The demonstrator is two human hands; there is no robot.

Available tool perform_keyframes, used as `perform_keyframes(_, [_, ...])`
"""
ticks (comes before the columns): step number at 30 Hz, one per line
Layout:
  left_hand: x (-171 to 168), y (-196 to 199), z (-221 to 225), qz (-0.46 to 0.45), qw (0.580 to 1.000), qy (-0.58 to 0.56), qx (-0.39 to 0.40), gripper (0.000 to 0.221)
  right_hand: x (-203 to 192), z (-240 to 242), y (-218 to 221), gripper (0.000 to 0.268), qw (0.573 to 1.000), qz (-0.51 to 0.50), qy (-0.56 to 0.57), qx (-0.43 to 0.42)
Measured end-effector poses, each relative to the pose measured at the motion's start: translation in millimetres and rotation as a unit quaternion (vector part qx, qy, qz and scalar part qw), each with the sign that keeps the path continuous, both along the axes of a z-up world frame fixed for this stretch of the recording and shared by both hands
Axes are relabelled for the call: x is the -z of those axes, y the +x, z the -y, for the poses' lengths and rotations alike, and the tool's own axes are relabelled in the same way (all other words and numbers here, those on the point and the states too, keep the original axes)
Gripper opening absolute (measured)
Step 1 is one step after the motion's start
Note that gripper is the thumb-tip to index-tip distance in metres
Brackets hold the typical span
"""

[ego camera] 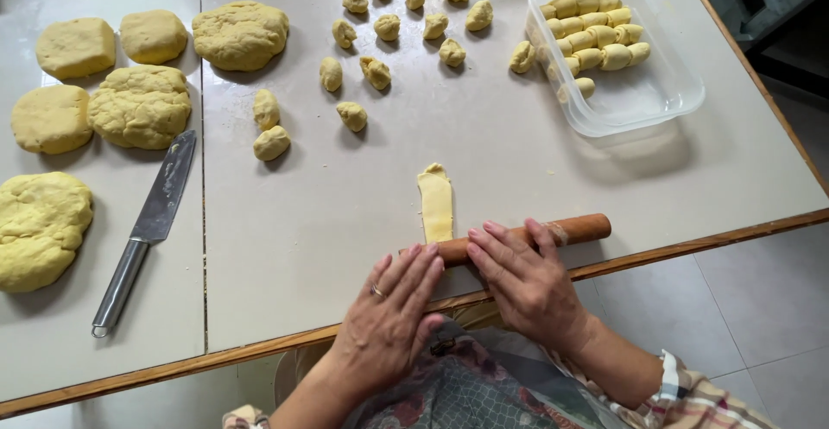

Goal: Rolling out small pieces of dough with a rolling pin and then rolling them into cylindrical shapes.

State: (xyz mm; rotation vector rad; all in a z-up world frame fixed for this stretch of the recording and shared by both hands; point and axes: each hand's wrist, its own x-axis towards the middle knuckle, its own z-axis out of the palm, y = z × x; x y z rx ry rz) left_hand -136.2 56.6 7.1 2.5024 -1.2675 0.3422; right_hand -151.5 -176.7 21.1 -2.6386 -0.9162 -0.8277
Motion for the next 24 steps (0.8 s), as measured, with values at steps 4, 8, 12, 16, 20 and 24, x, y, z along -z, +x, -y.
perform_keyframes(4, [-2.3, 9.8, 12.0, -0.044, 0.995, -0.053, -0.066, 0.060, -7.8, -8.5, 10.4, 0.032, 0.997, -0.037, 0.044, 0.047])
perform_keyframes(8, [8.0, -3.6, 4.8, 0.023, 0.994, 0.070, -0.076, 0.064, -7.2, -10.7, -2.9, 0.029, 0.999, -0.003, -0.005, 0.053])
perform_keyframes(12, [1.4, -22.4, -7.0, 0.011, 1.000, -0.015, 0.011, 0.055, 11.0, -2.6, -26.5, 0.027, 0.999, 0.033, -0.006, 0.031])
perform_keyframes(16, [-4.6, -2.4, 1.7, -0.025, 0.999, -0.019, 0.013, 0.058, 1.7, -4.6, -6.1, 0.029, 0.999, 0.015, 0.004, 0.043])
perform_keyframes(20, [0.1, 33.3, 23.2, -0.084, 0.992, 0.008, -0.090, 0.068, 7.4, -0.8, 32.2, 0.044, 0.995, -0.008, -0.016, 0.094])
perform_keyframes(24, [5.2, 64.6, 35.5, -0.117, 0.984, -0.014, -0.134, 0.067, 2.9, 3.5, 61.6, 0.044, 0.993, -0.001, -0.046, 0.111])
